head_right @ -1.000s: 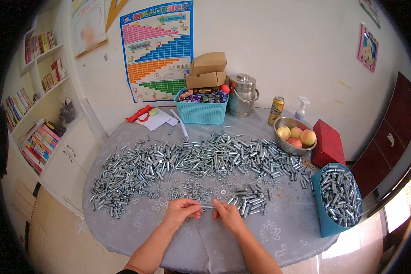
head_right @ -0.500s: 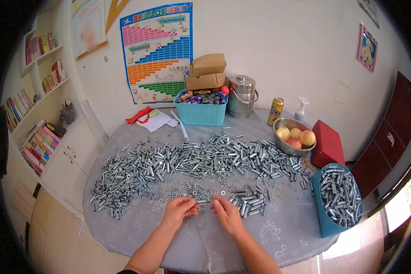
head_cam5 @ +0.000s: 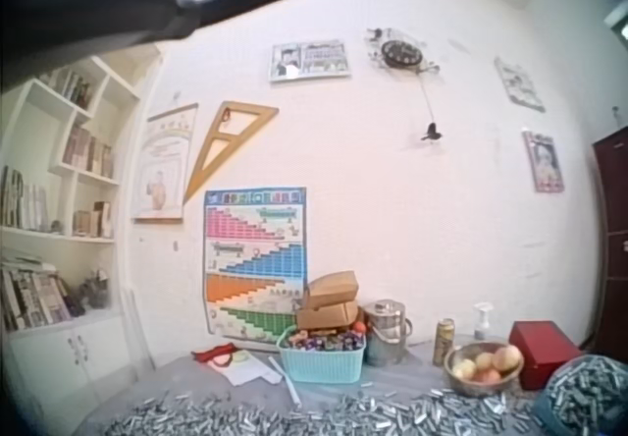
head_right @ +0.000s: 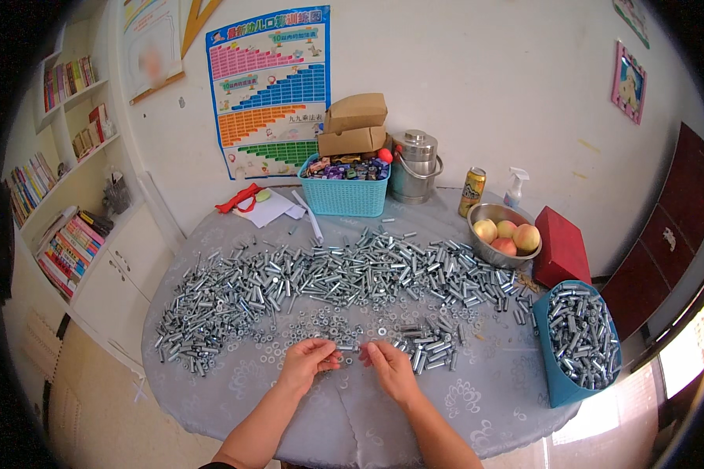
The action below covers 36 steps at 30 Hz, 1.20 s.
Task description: The person assembles metal fasteners by hand, picking up bolts and washers from a table and screwing them together. They place the completed units into a blue container. The person then moves a bowl of fruit and a red box before walking to a kitchen area and moving a chair.
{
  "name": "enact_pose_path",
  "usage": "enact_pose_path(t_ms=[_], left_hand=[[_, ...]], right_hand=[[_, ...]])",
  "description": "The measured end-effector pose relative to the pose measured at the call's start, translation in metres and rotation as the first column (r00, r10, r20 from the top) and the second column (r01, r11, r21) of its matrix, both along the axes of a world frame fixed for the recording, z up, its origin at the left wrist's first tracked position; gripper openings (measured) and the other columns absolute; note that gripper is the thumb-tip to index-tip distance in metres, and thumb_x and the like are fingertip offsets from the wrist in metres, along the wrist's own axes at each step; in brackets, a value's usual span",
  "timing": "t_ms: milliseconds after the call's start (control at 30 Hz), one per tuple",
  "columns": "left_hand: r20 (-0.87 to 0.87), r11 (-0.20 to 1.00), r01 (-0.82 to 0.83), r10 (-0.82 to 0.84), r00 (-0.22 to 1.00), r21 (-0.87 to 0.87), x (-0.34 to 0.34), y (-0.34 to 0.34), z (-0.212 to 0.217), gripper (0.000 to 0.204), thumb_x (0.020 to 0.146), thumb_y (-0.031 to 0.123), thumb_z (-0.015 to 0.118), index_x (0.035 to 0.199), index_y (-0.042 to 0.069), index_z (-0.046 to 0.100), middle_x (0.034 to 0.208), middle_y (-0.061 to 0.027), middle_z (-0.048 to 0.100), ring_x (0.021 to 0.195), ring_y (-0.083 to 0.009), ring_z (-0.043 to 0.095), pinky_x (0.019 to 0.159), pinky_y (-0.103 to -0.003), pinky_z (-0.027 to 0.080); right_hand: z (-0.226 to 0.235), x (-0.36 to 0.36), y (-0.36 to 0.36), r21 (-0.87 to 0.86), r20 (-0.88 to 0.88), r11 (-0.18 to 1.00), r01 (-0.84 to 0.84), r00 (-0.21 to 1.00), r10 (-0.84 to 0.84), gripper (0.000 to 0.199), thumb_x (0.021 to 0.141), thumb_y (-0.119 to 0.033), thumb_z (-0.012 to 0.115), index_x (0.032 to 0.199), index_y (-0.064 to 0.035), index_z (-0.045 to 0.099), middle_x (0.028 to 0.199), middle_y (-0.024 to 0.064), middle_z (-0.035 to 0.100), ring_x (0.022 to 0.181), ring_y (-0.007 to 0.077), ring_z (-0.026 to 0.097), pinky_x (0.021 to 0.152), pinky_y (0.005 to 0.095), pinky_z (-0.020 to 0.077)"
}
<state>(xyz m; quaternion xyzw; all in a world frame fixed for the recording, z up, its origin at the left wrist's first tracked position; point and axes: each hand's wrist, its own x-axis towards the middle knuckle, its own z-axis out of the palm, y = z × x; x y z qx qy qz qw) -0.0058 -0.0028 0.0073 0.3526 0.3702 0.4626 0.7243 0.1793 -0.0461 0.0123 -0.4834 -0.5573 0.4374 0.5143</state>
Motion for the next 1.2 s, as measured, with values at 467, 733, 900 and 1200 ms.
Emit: enact_pose_path(t_ms=[467,733,900,1200], left_hand=[[-0.107,0.972,0.038,-0.013,0.994,0.23,0.015,-0.011,0.003,0.016,0.081,0.0,0.064,0.095,-0.005,0.063,0.085,-0.0115,0.065,0.073,-0.0171,0.065,0.065,-0.027,0.056],[-0.401,0.845,-0.005,0.259,0.879,0.534,0.019,-0.02,0.002,0.017,0.076,-0.001,0.068,0.092,0.0,0.065,0.085,-0.0084,0.067,0.071,-0.0159,0.064,0.064,-0.027,0.052],[-0.364,0.385,0.176,0.497,0.788,0.906,0.027,-0.023,0.005,0.019,0.068,0.004,0.074,0.085,0.003,0.066,0.088,-0.0093,0.066,0.081,-0.0248,0.063,0.071,-0.032,0.05],[-0.678,0.472,0.496,0.399,0.617,0.729,0.009,-0.017,0.033,0.022,0.075,0.022,0.069,0.087,0.004,0.067,0.09,-0.01,0.065,0.089,-0.0271,0.059,0.077,-0.036,0.047]], right_hand=[[-0.014,0.011,0.007,-0.06,-0.15,0.998,0.034,0.988,-0.043,0.014,0.089,-0.013,0.059,0.096,-0.0008,0.059,0.083,0.0013,0.059,0.075,0.0074,0.055,0.066,0.022,0.046],[-0.007,0.01,0.005,-0.037,-0.216,0.999,-0.035,0.976,0.026,0.016,0.088,-0.016,0.061,0.095,-0.0021,0.06,0.077,0.0003,0.058,0.069,0.0072,0.053,0.061,0.0212,0.0436],[-0.002,0.017,0.006,-0.035,-0.007,0.988,0.152,0.988,-0.153,0.027,0.087,-0.027,0.062,0.078,-0.0011,0.063,0.06,0.0002,0.055,0.058,0.0059,0.05,0.052,0.0222,0.0395],[0.016,0.068,0.007,0.322,0.529,0.672,0.667,0.461,-0.712,0.036,0.084,-0.033,0.061,0.071,0.0002,0.061,0.065,0.0182,0.06,0.06,0.0371,0.058,0.055,0.0421,0.0446]])
